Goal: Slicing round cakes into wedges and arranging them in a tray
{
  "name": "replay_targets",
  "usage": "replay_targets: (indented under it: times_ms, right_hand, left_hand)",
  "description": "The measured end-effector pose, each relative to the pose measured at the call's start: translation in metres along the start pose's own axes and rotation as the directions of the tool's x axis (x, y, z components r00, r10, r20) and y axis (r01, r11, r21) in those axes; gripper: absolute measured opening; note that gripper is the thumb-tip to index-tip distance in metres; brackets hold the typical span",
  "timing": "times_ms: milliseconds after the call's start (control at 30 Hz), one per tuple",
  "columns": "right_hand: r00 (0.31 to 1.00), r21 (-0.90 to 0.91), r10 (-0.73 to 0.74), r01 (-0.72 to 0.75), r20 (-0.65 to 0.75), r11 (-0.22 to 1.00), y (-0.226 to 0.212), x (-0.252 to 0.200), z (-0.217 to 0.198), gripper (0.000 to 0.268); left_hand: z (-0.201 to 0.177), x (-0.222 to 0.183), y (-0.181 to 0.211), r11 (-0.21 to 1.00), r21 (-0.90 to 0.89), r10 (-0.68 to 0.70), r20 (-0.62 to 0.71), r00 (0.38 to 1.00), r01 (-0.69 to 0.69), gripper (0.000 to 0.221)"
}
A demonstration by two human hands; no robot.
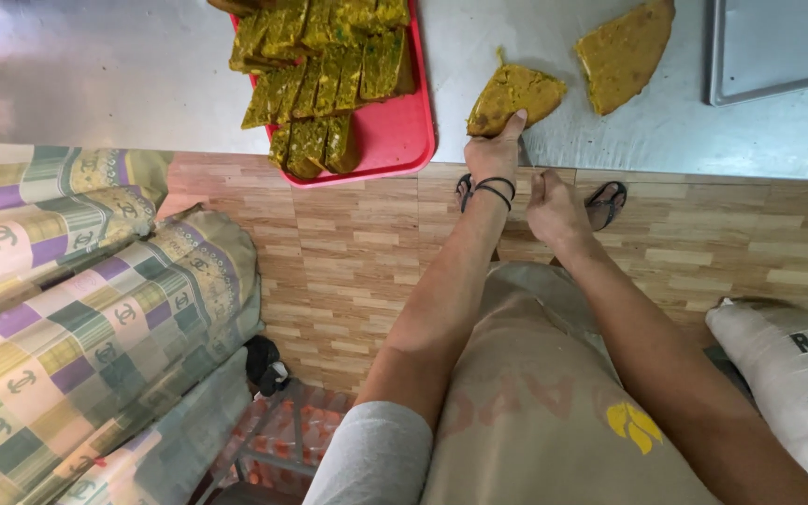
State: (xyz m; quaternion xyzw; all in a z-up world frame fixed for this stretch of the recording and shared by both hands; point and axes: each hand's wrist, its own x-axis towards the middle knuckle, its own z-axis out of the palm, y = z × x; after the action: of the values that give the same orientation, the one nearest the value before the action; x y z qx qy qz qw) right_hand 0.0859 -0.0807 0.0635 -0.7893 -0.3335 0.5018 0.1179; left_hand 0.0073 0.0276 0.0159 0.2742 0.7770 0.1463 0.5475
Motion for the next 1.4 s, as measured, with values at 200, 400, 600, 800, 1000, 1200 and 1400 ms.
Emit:
replay_targets:
  times_ms: [200, 400, 600, 800, 1000, 1200, 1400]
  right_hand:
    - [1.0, 0.027, -0.007, 0.006, 0.006, 1.0, 0.016, -0.008, 0.006, 0.044]
    - [0.999, 0.011, -0.027, 0.028, -0.041, 1.0, 0.027, -0.005, 0.019, 0.043]
    - [1.0, 0.055, -0.018, 0.019, -0.015, 0.998, -0.005, -0.023, -0.008, 0.048]
    - [0.999, 0.092, -0.02, 0.016, 0.041, 0.996, 0.011, -0.005, -0.007, 0.053]
    - [0.994, 0.073, -0.064, 0.058, 0.089, 0.996, 0.005, -0.003, -0.014, 0.052]
    - [0.997, 0.139, -0.046, 0.037, 0.067, 0.99, 0.034, 0.008, -0.004, 0.055]
    - [0.992, 0.069, -0.093, 0.087, 0.088, 0.994, 0.016, 0.001, -0.021, 0.053]
  left_hand:
    - [0.001, 0.0, -0.004, 1.0, -0.008, -0.021, 0.005, 1.0, 0.021, 0.067]
    - [-0.01, -0.009, 0.001, 1.0, 0.01, -0.016, 0.048, 0.999, 0.015, 0.065]
    - [-0.053, -0.03, 0.001, 0.948, 0.291, 0.086, 0.148, 0.985, -0.127, 0.071]
    - [-0.021, 0.003, -0.039, 0.727, 0.206, 0.686, -0.17, 0.708, -0.655, 0.07]
    - [0.002, 0.007, -0.026, 0.892, 0.071, 0.452, -0.203, 0.869, -0.447, 0.096]
    - [0.009, 0.031, -0.045, 0.893, 0.119, 0.45, -0.24, 0.86, -0.434, 0.084]
    - [0.018, 0.032, -0.026, 0.938, 0.079, 0.347, -0.255, 0.903, -0.338, 0.09]
